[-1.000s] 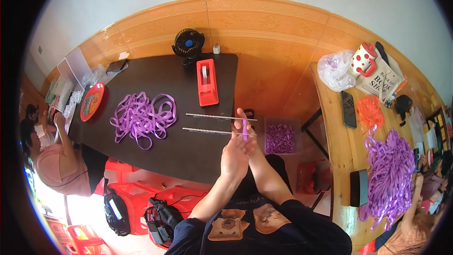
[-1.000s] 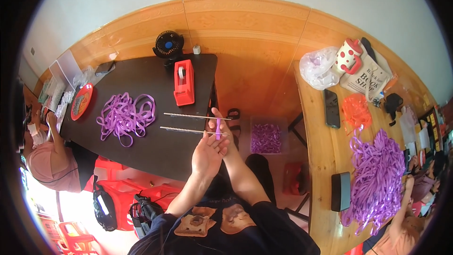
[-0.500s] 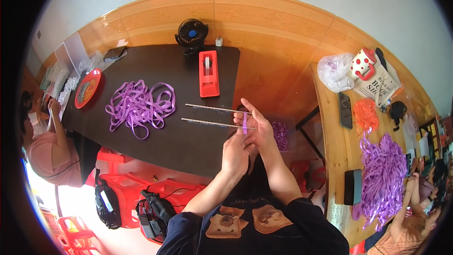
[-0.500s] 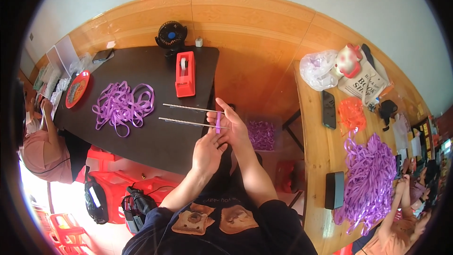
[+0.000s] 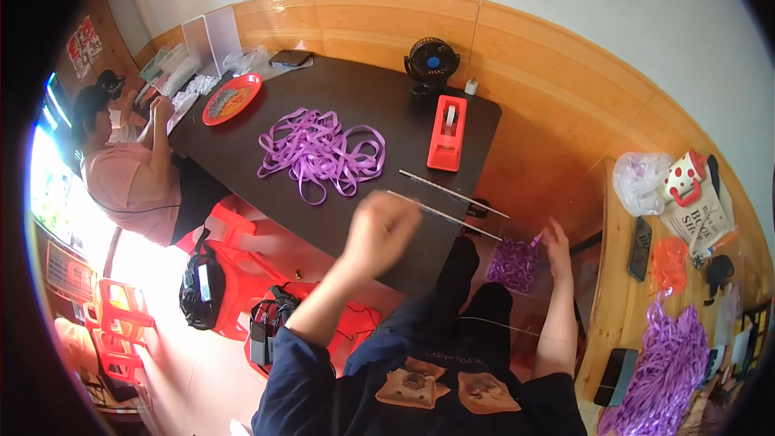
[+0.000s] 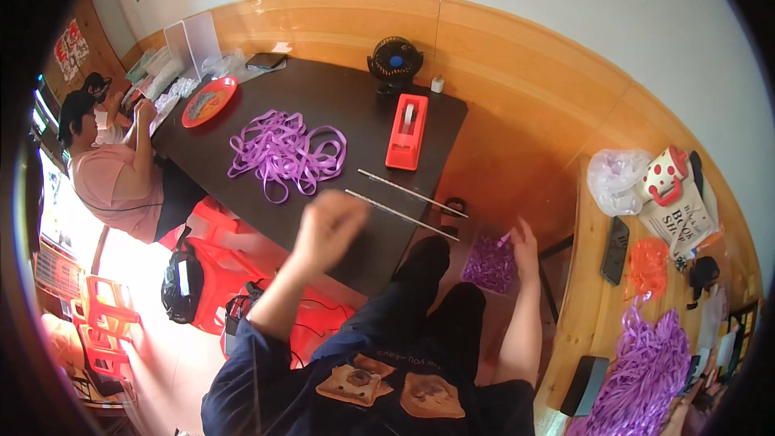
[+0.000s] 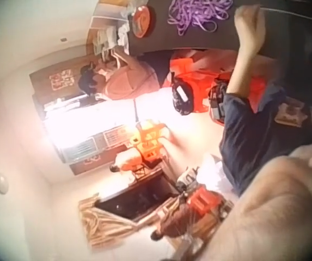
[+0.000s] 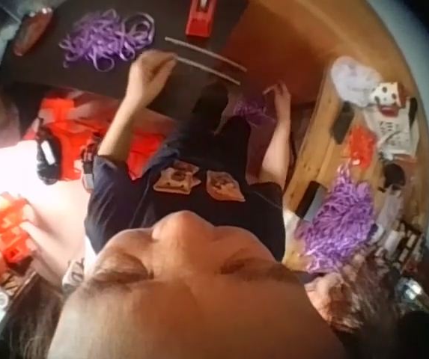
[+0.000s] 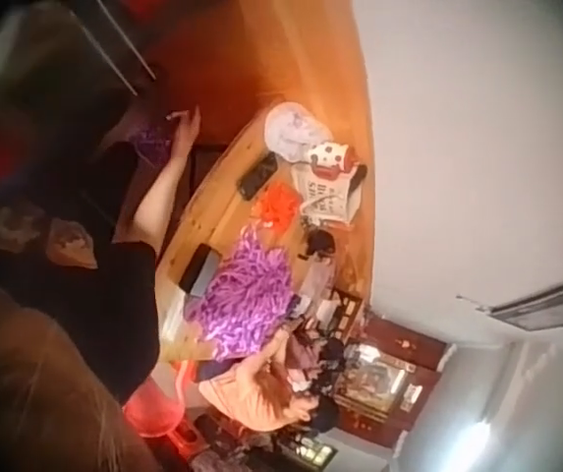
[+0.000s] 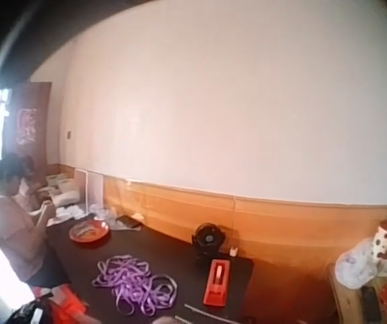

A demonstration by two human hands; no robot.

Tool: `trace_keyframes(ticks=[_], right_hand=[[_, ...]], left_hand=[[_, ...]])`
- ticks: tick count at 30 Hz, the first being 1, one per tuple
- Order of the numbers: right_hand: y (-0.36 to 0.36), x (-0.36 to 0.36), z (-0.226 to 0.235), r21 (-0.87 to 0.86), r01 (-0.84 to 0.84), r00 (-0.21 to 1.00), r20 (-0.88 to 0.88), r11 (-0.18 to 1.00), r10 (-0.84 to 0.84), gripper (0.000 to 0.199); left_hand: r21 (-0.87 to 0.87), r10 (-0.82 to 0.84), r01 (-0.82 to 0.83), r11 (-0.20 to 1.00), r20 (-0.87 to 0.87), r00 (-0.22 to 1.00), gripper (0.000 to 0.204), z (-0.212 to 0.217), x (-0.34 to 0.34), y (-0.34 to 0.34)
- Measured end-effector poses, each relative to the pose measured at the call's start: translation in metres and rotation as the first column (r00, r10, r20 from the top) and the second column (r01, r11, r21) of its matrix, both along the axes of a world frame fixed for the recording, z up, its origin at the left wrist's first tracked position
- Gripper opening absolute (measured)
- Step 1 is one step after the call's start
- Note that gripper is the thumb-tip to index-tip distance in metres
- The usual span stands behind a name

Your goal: The recorder is winding purple ribbon around a wire jig to create decorative items.

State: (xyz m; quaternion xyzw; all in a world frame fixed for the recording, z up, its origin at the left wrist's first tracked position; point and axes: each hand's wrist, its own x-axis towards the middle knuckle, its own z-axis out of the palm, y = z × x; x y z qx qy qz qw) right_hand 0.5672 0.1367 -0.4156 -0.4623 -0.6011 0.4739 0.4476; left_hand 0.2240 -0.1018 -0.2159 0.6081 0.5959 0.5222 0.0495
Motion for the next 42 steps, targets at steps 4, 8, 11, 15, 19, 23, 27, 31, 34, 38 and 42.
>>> trace_keyframes(ticks=[4,8,11,15,19,23,27,31,34,38,42], right_hand=[[-0.016,0.015,-0.026,0.174,0.133,0.642,0.735,0.976,-0.219,0.034],[-0.059,-0.025,0.002,0.133,0.084,0.942,0.311,0.988,-0.122,0.026],[-0.088,-0.053,0.064,0.155,-0.002,0.993,0.121,0.988,-0.017,0.02],[-0.122,-0.096,0.163,0.245,-0.256,0.955,-0.085,0.935,0.284,0.018],[-0.141,-0.161,0.227,0.345,-0.541,0.805,-0.051,0.767,0.591,0.038],[-0.161,-0.236,0.259,0.346,-0.695,0.607,-0.185,0.63,0.773,0.051],[-0.158,-0.236,0.249,0.272,-0.727,0.579,-0.251,0.63,0.776,0.027],[-0.167,-0.202,0.246,0.504,-0.591,0.724,-0.014,0.63,0.69,0.013],[-0.177,-0.175,0.228,0.604,-0.595,0.708,0.081,0.531,0.701,0.009],[-0.179,-0.125,0.202,0.584,-0.543,0.662,-0.145,0.603,0.736,0.022],[-0.174,-0.09,0.191,0.576,-0.281,0.743,-0.376,0.767,0.554,0.038]], left_hand=[[-0.029,0.423,-0.492,0.87,-0.47,0.775,0.019,-0.027,-0.06,0.022],[-0.034,0.398,-0.474,0.88,-0.491,0.775,0.007,-0.042,-0.089,0.02],[0.062,0.39,-0.389,0.919,-0.29,0.874,0.005,-0.013,-0.097,0.023],[-0.154,-0.07,0.146,0.977,0.418,0.906,0.011,0.048,-0.102,0.019],[-0.345,-0.062,0.171,0.923,0.304,0.951,0.009,0.106,-0.086,0.009],[-0.305,-0.338,0.416,0.857,0.275,0.9,0.008,0.117,-0.062,0.001],[-0.277,-0.342,0.469,0.839,0.401,0.85,0.015,0.132,-0.066,-0.013],[-0.288,-0.186,0.172,0.942,-0.021,0.982,0.033,0.055,-0.124,0.003],[-0.357,-0.087,-0.081,0.931,-0.431,0.898,0.026,-0.008,-0.151,-0.001],[-0.264,0.031,-0.071,0.962,-0.155,0.987,0.011,-0.041,-0.184,0.013],[-0.074,0.332,-0.35,0.934,-0.189,0.924,0.013,-0.038,-0.216,0.027]])
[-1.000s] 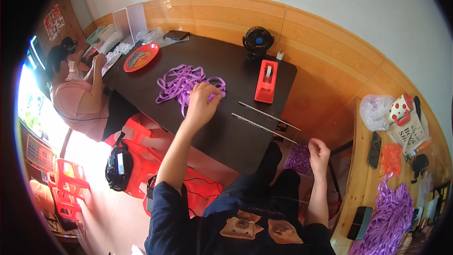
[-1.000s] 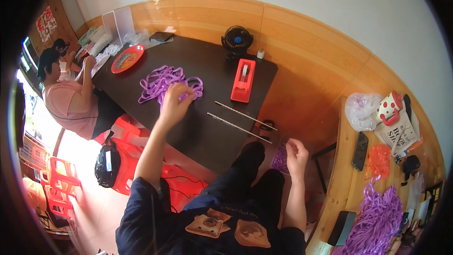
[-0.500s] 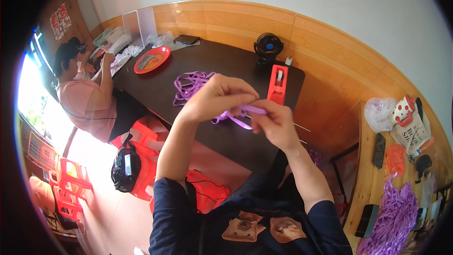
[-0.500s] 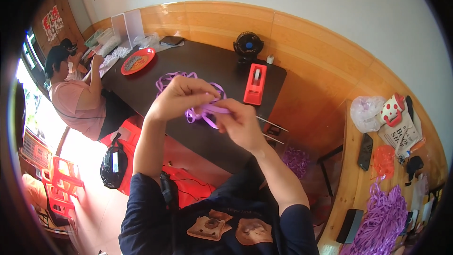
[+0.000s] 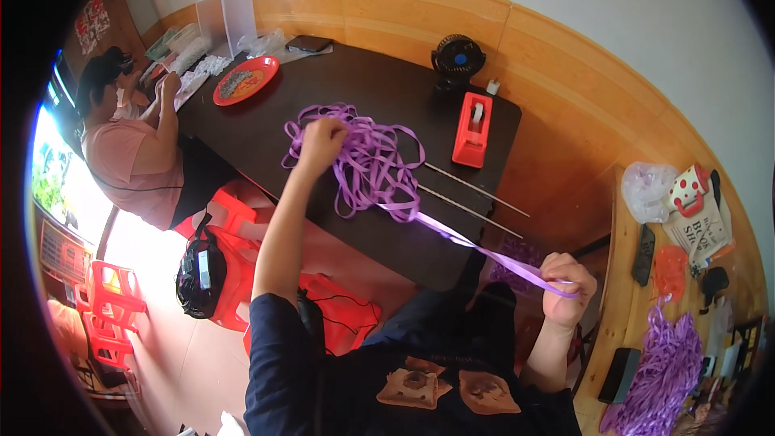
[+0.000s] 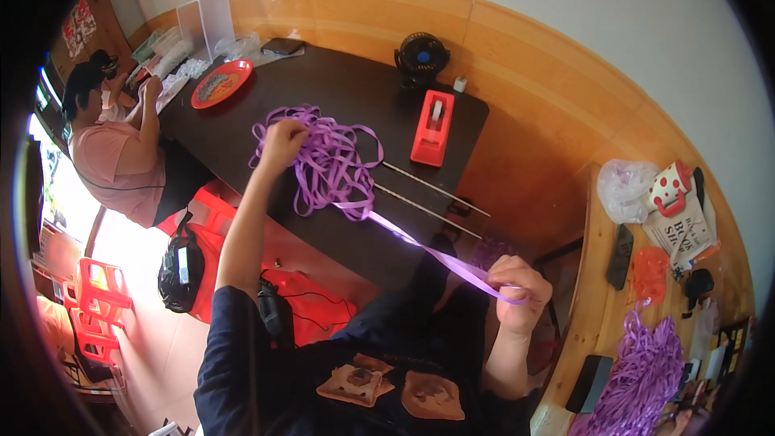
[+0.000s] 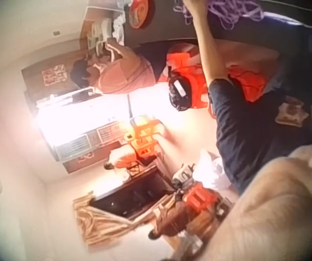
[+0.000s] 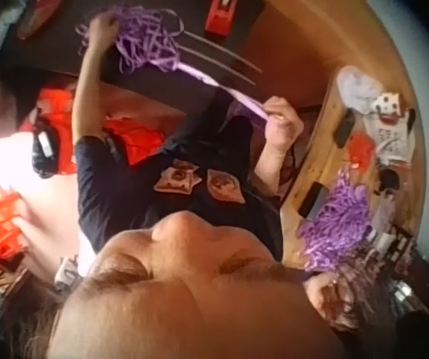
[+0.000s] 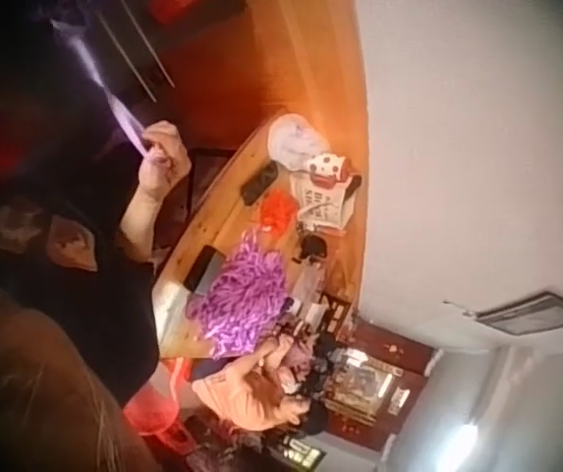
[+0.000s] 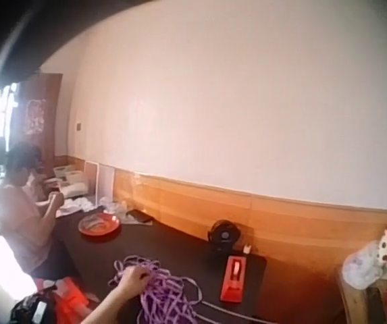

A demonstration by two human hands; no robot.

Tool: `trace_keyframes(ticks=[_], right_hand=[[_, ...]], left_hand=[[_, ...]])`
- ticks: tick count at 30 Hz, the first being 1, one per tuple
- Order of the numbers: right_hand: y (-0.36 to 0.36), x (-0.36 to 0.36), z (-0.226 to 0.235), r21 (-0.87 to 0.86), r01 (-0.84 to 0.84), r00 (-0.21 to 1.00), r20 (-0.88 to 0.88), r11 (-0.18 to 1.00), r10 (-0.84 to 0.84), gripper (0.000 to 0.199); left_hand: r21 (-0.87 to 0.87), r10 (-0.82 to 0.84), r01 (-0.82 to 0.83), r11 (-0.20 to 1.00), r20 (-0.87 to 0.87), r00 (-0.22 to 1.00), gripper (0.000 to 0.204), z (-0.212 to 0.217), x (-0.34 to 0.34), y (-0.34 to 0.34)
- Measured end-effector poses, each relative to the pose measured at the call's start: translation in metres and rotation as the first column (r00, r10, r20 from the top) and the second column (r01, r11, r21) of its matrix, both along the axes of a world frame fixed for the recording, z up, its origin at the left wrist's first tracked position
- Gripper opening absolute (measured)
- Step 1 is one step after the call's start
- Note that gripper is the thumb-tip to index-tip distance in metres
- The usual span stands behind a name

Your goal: The recorder is winding purple ribbon around a wire jig to create decorative items.

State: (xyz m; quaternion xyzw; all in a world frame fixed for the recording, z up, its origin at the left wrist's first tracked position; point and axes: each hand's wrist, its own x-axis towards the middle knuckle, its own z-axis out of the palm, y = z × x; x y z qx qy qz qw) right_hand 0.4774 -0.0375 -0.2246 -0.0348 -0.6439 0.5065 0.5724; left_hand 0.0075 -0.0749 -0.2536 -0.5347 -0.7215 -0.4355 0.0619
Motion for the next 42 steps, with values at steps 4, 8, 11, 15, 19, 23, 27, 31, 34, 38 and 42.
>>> trace_keyframes(ticks=[4,8,11,15,19,23,27,31,34,38,42], right_hand=[[0.003,0.032,-0.01,-0.09,0.017,1.0,-0.021,0.996,-0.019,0.048],[0.002,0.041,-0.017,-0.169,0.018,0.986,-0.16,0.985,-0.045,0.038],[0.004,0.05,-0.031,-0.15,0.031,0.992,-0.114,0.988,-0.048,0.055],[0.001,0.055,-0.037,-0.133,0.067,0.994,-0.077,0.989,-0.078,0.06],[0.002,0.065,-0.031,-0.148,0.001,0.983,-0.184,0.989,-0.029,0.062],[0.009,0.105,-0.019,-0.129,-0.236,0.888,-0.432,0.963,0.159,0.059],[0.002,0.105,-0.022,-0.157,-0.142,0.952,-0.291,0.977,0.091,0.061],[-0.017,0.074,-0.042,-0.214,-0.183,0.979,-0.124,0.96,0.159,0.06],[-0.024,0.072,-0.044,-0.172,-0.359,0.933,-0.08,0.917,0.35,0.064],[-0.019,0.094,-0.044,-0.15,-0.516,0.834,-0.314,0.844,0.454,0.067],[-0.016,0.119,-0.052,-0.195,-0.483,0.801,-0.493,0.854,0.34,0.058]], left_hand=[[-0.166,-0.063,0.025,0.986,-0.225,0.972,0.021,-0.006,0.002,0.006],[-0.201,0.0,-0.085,0.976,-0.388,0.922,0.019,-0.007,0.01,0.003],[-0.268,0.147,-0.316,0.91,-0.503,0.851,0.019,0.016,0.03,-0.004],[0.097,0.144,-0.107,0.989,-0.57,0.809,0.009,0.047,0.115,-0.007],[-0.093,-0.562,0.555,0.826,-0.182,0.807,0.015,0.043,0.211,-0.017],[-0.229,-0.398,0.332,0.915,-0.376,0.837,0.021,0.008,0.2,-0.024],[-0.024,-0.255,0.254,0.967,-0.162,0.953,0.019,0.016,0.233,-0.042],[-0.029,-0.696,0.761,0.648,0.384,0.607,0.059,0.031,0.313,-0.055],[0.078,-0.781,0.836,0.543,0.414,0.468,0.066,0.002,0.356,-0.045],[0.229,-0.372,0.965,0.127,0.913,-0.168,0.016,-0.035,0.355,-0.048],[0.246,-0.215,0.943,0.225,0.956,-0.198,0.013,-0.043,0.333,-0.06]])
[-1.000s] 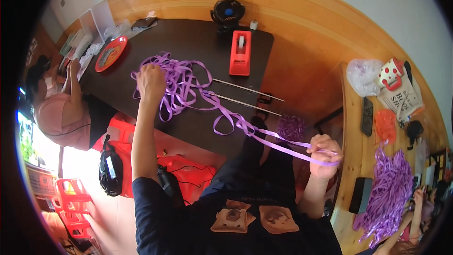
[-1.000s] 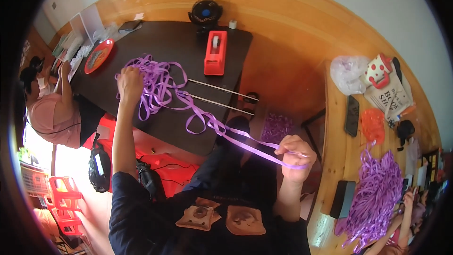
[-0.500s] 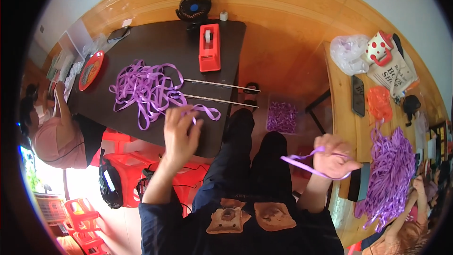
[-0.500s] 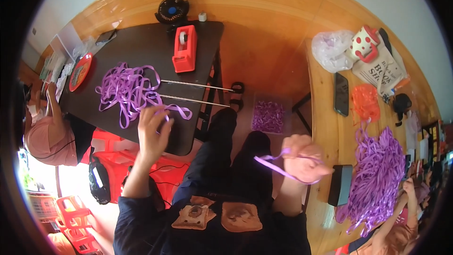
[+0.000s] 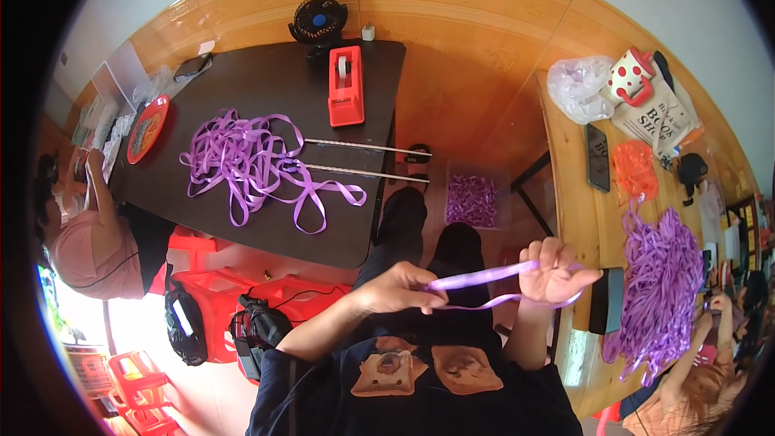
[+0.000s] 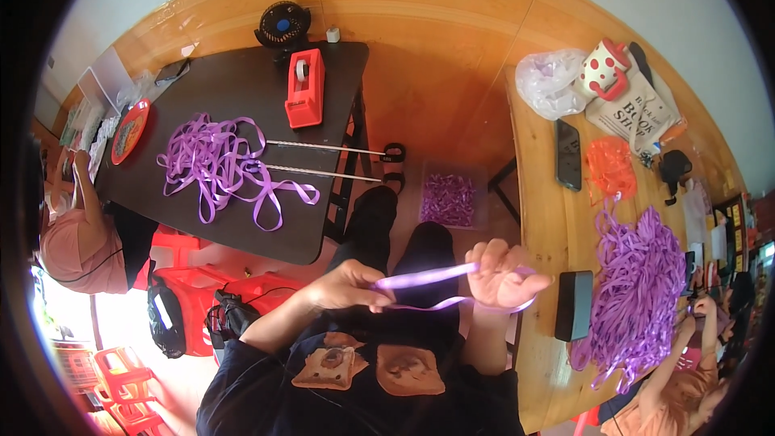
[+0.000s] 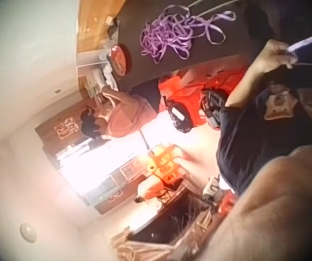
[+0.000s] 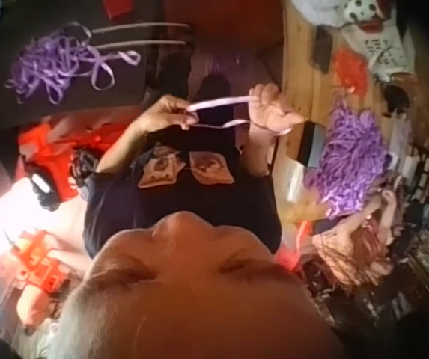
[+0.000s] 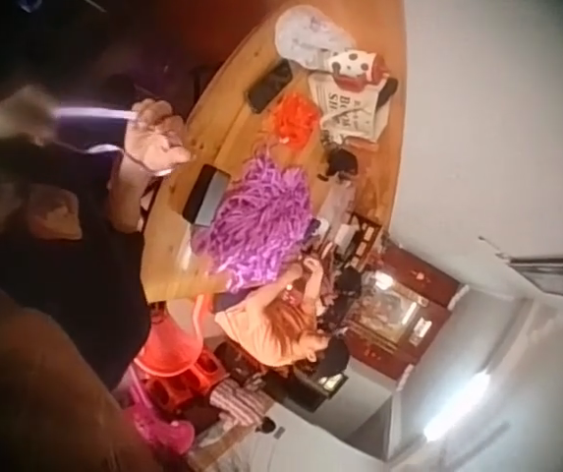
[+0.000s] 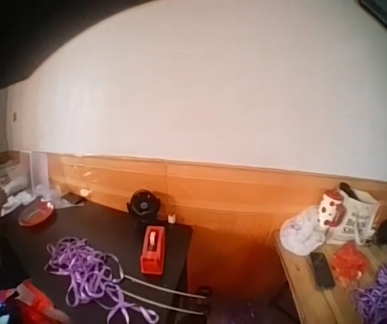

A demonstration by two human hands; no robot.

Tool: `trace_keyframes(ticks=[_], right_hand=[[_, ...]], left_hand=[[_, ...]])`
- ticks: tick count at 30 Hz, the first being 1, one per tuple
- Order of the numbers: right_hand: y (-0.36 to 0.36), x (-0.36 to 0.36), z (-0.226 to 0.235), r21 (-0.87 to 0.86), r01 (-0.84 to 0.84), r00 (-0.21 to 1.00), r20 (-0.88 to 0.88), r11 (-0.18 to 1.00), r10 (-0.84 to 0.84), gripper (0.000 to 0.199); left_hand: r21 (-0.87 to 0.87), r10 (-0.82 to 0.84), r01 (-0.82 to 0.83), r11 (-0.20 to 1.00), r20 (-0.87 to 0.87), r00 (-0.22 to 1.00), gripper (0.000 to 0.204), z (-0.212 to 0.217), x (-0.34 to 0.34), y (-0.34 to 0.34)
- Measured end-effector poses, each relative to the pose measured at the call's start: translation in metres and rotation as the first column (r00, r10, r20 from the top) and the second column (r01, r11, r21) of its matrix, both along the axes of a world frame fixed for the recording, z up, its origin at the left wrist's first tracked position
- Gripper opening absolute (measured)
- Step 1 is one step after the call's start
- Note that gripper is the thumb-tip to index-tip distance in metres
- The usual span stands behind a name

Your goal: The recorder is winding purple ribbon around a wire jig to create decorative items.

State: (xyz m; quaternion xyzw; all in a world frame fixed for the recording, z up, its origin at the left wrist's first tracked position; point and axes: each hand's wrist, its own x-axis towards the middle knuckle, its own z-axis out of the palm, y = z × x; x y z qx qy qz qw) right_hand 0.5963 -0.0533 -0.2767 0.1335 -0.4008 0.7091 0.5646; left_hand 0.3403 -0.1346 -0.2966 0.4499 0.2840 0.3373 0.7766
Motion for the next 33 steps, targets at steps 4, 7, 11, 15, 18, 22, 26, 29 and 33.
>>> trace_keyframes(ticks=[4,7,11,15,18,22,26,29,33], right_hand=[[0.002,0.001,-0.008,0.001,0.085,0.995,0.042,0.996,-0.085,0.041],[0.0,0.0,-0.02,0.061,0.297,0.874,0.384,0.953,-0.297,0.038],[0.001,-0.005,-0.049,0.716,0.262,-0.382,0.692,0.647,-0.612,0.056],[-0.02,-0.038,-0.009,0.166,0.173,0.39,0.894,0.971,-0.222,0.053],[-0.041,-0.068,0.008,0.187,-0.008,0.551,0.82,0.982,-0.152,0.067],[-0.046,-0.086,0.006,0.268,0.168,0.432,0.845,0.949,-0.316,0.056],[-0.013,-0.076,0.013,0.646,0.187,0.305,0.678,0.74,-0.669,0.027],[0.012,-0.074,0.015,0.766,0.234,0.272,0.539,0.598,-0.797,0.023],[0.043,-0.077,0.001,0.849,0.284,0.214,0.396,0.444,-0.893,0.022]], left_hand=[[-0.168,0.218,-0.182,0.969,0.226,0.949,0.015,0.007,-0.023,-0.012],[-0.055,0.311,-0.307,0.95,0.22,0.925,0.016,0.017,-0.03,-0.025],[0.113,0.414,-0.402,0.909,-0.115,0.903,0.014,0.043,-0.024,-0.036],[0.212,0.482,-0.444,0.87,-0.184,0.857,0.016,0.036,-0.018,-0.034],[0.156,0.438,-0.411,0.898,-0.228,0.87,0.015,0.046,-0.016,-0.031],[0.163,0.389,-0.358,0.919,-0.238,0.89,0.019,0.051,-0.017,-0.017],[0.222,0.402,-0.361,0.906,-0.181,0.898,0.025,0.05,-0.016,0.0],[0.097,0.388,-0.377,0.921,-0.158,0.908,0.025,0.042,-0.012,0.009],[-0.021,0.467,-0.479,0.878,-0.185,0.865,0.022,0.012,0.005,0.022]])
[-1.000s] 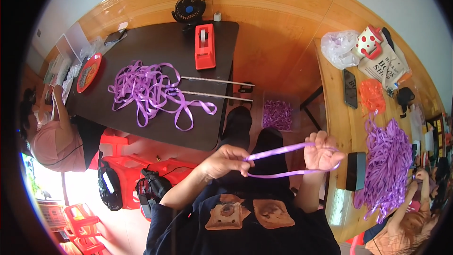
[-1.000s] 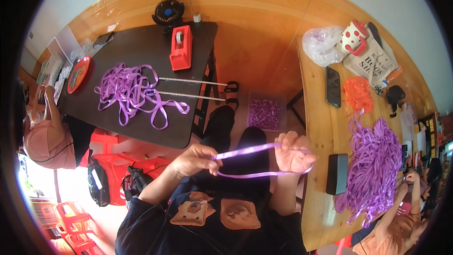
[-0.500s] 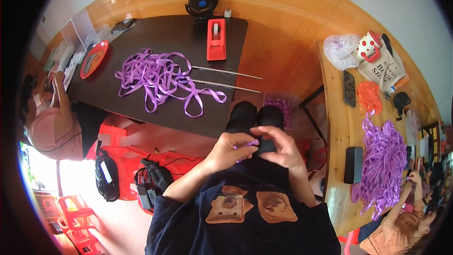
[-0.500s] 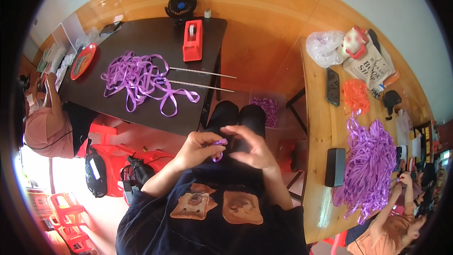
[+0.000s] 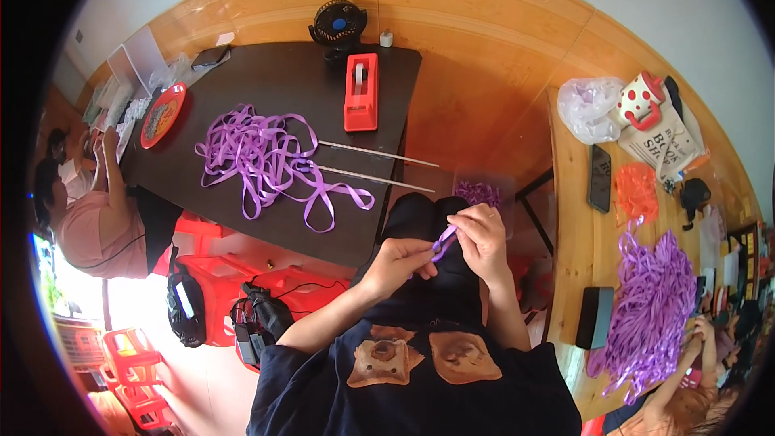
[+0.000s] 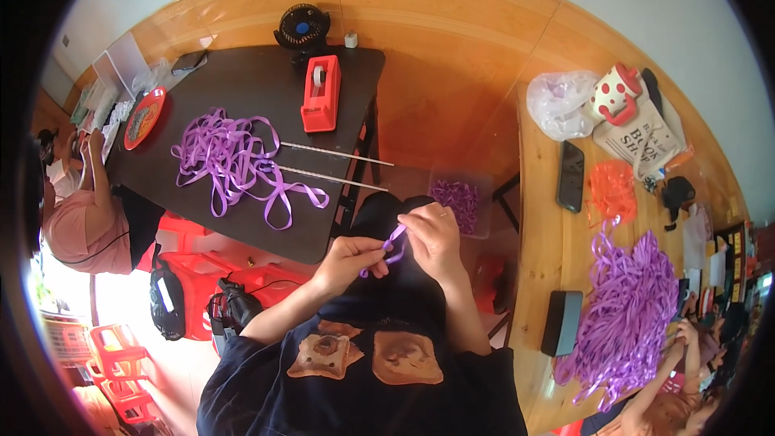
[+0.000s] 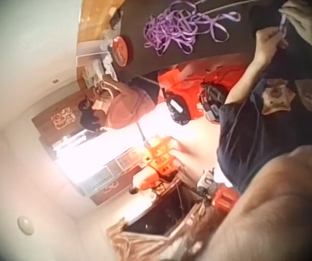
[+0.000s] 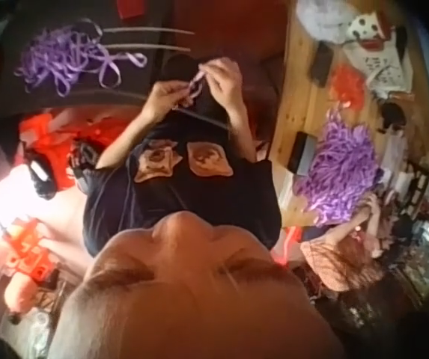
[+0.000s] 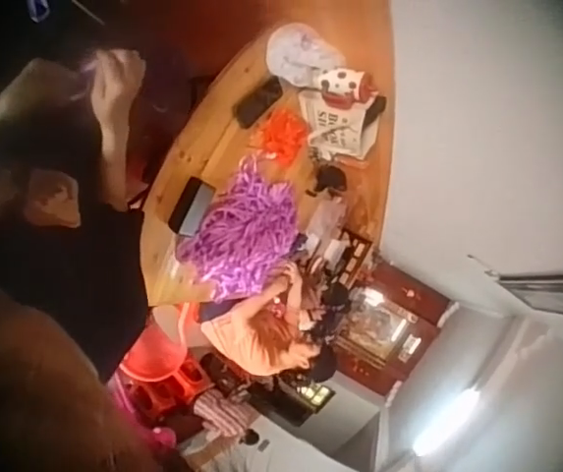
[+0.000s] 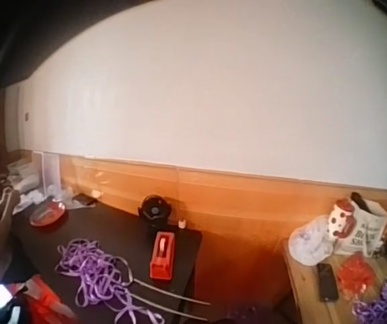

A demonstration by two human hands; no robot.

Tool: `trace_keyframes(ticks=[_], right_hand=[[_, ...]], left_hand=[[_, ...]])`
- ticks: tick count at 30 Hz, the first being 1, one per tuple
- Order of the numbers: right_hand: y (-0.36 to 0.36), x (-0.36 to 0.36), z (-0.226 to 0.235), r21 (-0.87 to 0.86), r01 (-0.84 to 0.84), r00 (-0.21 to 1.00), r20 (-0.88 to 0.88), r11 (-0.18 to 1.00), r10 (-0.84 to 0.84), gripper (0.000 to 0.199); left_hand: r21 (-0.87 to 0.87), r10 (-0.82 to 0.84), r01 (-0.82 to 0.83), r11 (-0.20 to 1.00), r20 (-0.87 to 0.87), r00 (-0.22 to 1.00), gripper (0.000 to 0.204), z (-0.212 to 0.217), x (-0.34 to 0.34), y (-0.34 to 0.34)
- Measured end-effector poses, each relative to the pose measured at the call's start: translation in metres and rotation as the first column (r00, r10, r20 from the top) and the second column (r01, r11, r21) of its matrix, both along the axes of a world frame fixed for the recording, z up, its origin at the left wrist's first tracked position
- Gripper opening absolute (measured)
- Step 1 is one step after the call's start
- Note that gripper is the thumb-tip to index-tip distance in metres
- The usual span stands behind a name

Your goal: The recorder is winding purple ribbon around a wire jig to create decorative items.

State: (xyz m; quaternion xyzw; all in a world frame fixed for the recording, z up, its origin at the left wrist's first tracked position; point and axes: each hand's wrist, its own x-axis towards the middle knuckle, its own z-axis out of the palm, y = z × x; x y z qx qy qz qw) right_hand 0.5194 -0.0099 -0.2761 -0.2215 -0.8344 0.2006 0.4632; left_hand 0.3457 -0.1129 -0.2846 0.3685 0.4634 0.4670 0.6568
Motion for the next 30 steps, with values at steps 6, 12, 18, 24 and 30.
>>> trace_keyframes(ticks=[6,12,18,24,30], right_hand=[[0.049,-0.011,-0.015,0.211,0.149,0.988,-0.002,0.966,-0.152,0.024],[0.104,-0.041,-0.03,0.179,0.126,0.99,-0.083,0.976,-0.113,0.027],[0.128,-0.068,-0.036,0.14,0.012,0.997,-0.073,0.99,-0.002,0.026],[0.134,-0.086,-0.041,0.099,0.001,1.0,0.002,0.995,-0.001,0.022],[0.111,-0.089,-0.098,-0.059,-0.021,1.0,0.015,0.998,0.022,0.017]], left_hand=[[0.021,0.198,-0.2,0.98,0.079,0.977,0.019,-0.024,0.025,0.034],[0.065,0.369,-0.384,0.921,0.169,0.914,0.018,-0.055,0.028,0.076],[0.202,0.462,-0.515,0.833,0.258,0.848,0.018,-0.07,0.017,0.087],[0.178,0.516,-0.592,0.786,0.337,0.787,0.02,-0.07,0.01,0.096],[0.14,0.494,-0.552,0.822,0.309,0.813,0.019,-0.069,0.012,0.082]])
